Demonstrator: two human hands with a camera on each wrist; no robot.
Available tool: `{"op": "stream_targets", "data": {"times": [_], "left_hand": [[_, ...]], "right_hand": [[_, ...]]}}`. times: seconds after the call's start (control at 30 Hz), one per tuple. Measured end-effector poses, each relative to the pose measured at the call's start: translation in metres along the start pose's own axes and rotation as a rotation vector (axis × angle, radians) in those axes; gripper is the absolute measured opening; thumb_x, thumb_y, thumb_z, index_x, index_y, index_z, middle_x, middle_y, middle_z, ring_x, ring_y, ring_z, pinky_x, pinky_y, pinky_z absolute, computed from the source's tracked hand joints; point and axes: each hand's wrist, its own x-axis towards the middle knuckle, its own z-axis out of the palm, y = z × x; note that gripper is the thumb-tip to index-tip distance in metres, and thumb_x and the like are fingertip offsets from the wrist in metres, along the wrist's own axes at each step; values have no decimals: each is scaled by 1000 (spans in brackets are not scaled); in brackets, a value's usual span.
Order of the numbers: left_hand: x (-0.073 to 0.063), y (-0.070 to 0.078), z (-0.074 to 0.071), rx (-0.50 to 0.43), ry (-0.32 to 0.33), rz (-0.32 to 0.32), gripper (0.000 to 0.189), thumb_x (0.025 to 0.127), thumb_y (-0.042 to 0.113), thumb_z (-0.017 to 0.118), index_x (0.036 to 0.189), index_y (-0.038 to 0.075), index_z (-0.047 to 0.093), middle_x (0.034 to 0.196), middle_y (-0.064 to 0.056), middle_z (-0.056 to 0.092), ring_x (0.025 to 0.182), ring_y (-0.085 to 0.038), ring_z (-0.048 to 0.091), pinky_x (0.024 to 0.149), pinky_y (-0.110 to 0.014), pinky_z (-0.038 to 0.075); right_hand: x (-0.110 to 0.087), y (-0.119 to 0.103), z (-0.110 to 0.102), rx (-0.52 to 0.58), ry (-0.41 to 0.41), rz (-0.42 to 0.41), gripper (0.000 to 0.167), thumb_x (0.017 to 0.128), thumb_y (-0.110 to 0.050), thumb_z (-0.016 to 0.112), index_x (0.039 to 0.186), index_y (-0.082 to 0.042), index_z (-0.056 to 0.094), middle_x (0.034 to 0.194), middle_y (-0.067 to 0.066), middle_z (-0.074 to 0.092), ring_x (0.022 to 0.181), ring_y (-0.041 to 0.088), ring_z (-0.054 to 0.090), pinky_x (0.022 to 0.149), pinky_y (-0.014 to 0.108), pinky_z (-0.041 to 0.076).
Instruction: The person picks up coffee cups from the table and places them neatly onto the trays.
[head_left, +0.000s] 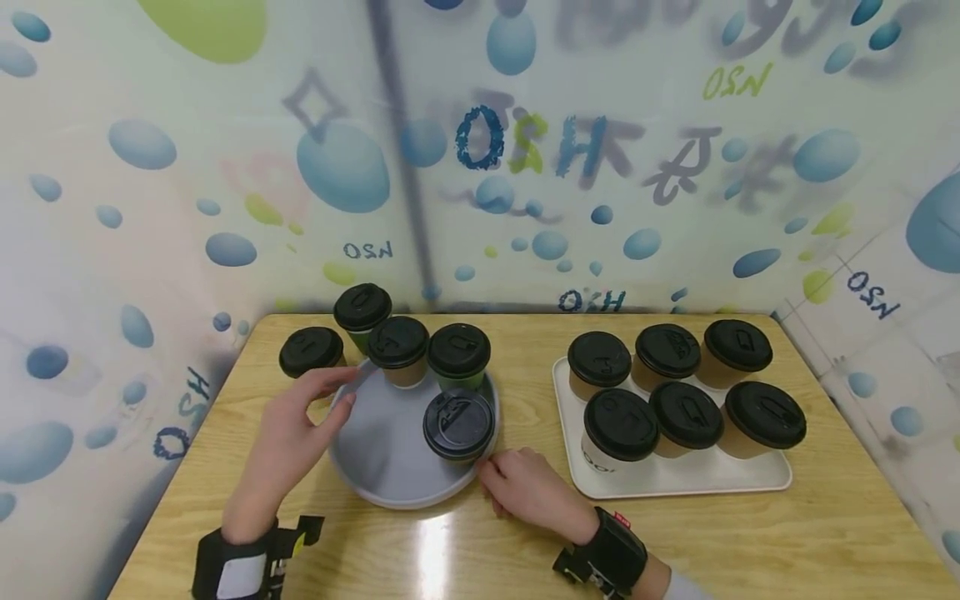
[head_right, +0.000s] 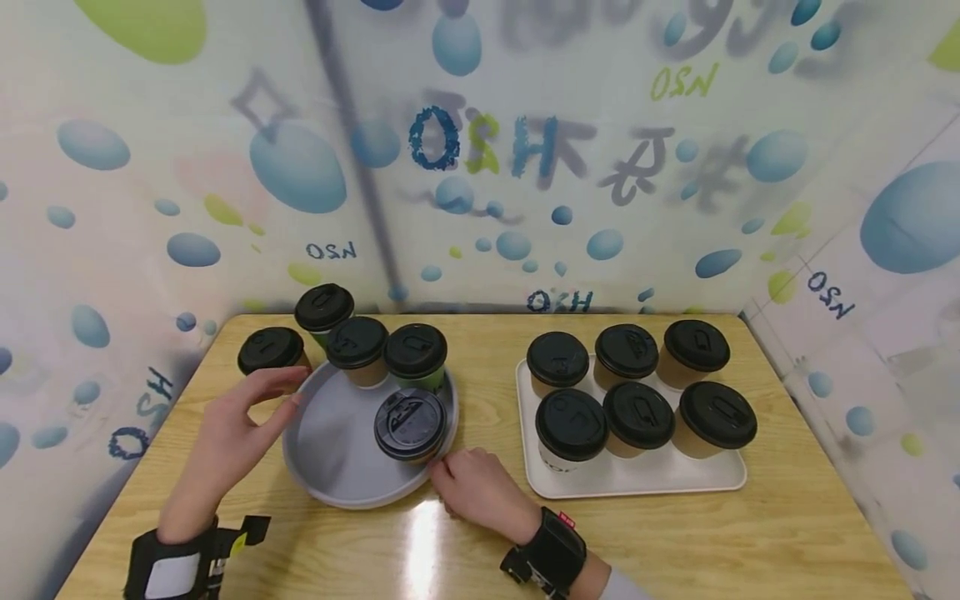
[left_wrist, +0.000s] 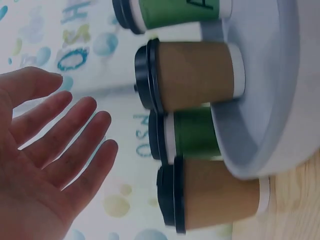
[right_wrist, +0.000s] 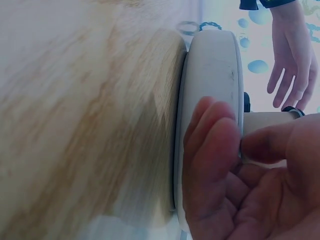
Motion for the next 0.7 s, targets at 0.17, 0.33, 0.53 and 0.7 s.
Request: {"op": "stream_targets", "data": {"times": [0.17,0.33,0.53,0.7], "left_hand": [[-2,-12,-10,8,104,-56,32,90,-6,74,122,1,71,116,-16,73,103,-34,68,92,-3,37],[-1,-29,-14,4,207,-118,35,90,-7,73,125,-3,69,120,-21,69,107,-34,63,90,-2,37],[0,-48,-8,20,219,-231,49,89,-1,76,136,-4,61,141,-25,53,126,-43,52,101,-38,49],[7,-68,-2,14,122,-346,74,89,11,80,151,-5,43,155,-31,31,137,-53,36,101,-70,39]], "right_hand": [[1,0,0,25,-6,3,44,109,-26,47,73,-13,67,55,-5,60,44,9,53,47,24,40],[2,0,0,18,14,6,43,109,-26,47,74,-13,67,55,-7,60,44,8,55,48,25,44],[3,0,-1,25,12,8,41,108,-25,47,74,-13,67,56,-6,61,46,9,56,49,26,45],[4,2,-3,33,-2,11,41,108,-25,46,75,-12,67,57,-5,61,46,9,56,50,26,45]]}}
